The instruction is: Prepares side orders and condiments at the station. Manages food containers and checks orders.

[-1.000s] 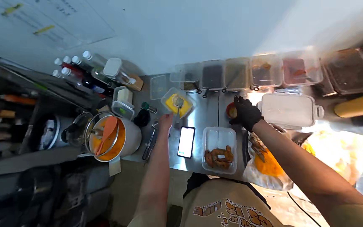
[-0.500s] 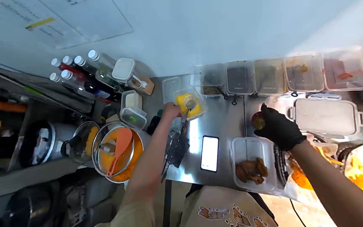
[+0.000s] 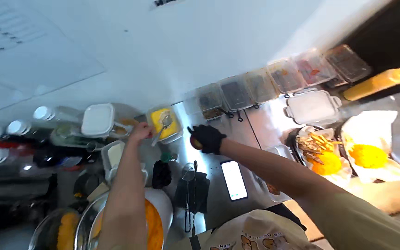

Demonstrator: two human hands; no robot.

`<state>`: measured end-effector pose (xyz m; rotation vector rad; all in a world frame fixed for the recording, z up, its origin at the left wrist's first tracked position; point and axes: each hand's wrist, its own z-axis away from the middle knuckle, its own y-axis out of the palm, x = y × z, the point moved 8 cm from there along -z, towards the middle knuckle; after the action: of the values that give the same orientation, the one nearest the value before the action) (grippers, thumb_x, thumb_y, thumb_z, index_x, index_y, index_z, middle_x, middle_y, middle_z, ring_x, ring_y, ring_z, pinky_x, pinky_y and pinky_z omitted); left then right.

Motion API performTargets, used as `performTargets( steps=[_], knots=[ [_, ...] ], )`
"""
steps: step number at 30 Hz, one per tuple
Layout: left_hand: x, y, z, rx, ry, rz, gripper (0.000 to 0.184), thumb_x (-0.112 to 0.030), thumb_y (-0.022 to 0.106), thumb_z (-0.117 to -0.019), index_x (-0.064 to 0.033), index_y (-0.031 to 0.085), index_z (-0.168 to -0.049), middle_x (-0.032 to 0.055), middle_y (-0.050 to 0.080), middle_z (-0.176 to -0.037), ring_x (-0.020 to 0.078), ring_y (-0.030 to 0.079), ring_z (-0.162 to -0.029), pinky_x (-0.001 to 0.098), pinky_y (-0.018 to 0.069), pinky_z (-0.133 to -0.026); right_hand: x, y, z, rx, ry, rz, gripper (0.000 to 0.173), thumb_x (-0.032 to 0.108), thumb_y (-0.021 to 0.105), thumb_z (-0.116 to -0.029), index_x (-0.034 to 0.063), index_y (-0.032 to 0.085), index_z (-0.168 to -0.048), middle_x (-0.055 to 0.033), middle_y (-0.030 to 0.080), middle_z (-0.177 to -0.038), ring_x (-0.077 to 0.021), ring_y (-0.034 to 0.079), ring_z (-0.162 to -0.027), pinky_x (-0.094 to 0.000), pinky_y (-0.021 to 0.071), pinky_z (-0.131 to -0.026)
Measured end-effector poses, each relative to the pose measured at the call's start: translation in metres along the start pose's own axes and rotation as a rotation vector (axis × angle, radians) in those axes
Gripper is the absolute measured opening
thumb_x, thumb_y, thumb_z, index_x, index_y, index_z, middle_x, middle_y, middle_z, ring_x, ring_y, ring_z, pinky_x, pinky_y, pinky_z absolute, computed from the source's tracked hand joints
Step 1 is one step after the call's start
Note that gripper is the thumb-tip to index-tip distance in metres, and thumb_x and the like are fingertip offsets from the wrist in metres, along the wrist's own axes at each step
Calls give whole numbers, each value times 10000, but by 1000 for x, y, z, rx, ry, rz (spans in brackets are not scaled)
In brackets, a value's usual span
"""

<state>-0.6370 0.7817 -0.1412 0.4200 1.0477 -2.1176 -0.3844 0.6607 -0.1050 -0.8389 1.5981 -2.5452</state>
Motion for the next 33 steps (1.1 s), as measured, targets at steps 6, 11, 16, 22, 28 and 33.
performTargets(
  steps=[6,11,16,22,28,33],
  knots=[
    [2,-23,-12,-108,81,-163,516,-389,552,-1067,47,568,-1343,318,629,-1225,425,664,-1073,618,512,-967,1,-5,-62,-36,175,-102,674,82,702,-927,144,446,-1548,-228,477,-1520,-497,473,-1346,-686,448,-1002],
    [-58,-34,68,-263,284,-157,497,-396,522,-1073,7,565,-1360,294,606,-1310,448,615,-1183,674,455,-1003,6,5,-70,-285,146,-16,479,71,480,-1046,123,472,-1521,-128,420,-1600,-408,422,-1432,-634,396,-1097],
    [-119,15,129,-198,557,-138,454,-356,526,-1066,-5,562,-1352,238,634,-1276,330,663,-1090,552,522,-942,19,-7,40,-170,101,-139,391,69,527,-1037,67,565,-1427,-162,573,-1442,-386,572,-1277,-558,522,-956],
    [-180,128,151,7,653,-396,418,-343,551,-1066,-38,579,-1350,209,629,-1311,332,657,-1140,560,528,-970,-32,28,179,-313,-80,-465,585,332,748,-916,96,597,-1430,-111,647,-1359,-282,614,-1245,-490,519,-1005],
    [-256,254,176,109,746,-635,398,-287,555,-1064,7,599,-1329,269,617,-1300,411,636,-1168,625,497,-1000,-74,20,318,-388,90,-781,561,324,650,-1004,150,509,-1518,-63,581,-1470,-194,553,-1343,-434,446,-1130],
    [-309,328,149,104,765,-782,410,-276,561,-1054,26,604,-1329,294,571,-1365,450,575,-1258,630,458,-1054,-118,48,397,-497,267,-967,504,331,641,-994,231,558,-1481,-27,632,-1400,-153,624,-1216,-407,511,-1037]
  ],
)
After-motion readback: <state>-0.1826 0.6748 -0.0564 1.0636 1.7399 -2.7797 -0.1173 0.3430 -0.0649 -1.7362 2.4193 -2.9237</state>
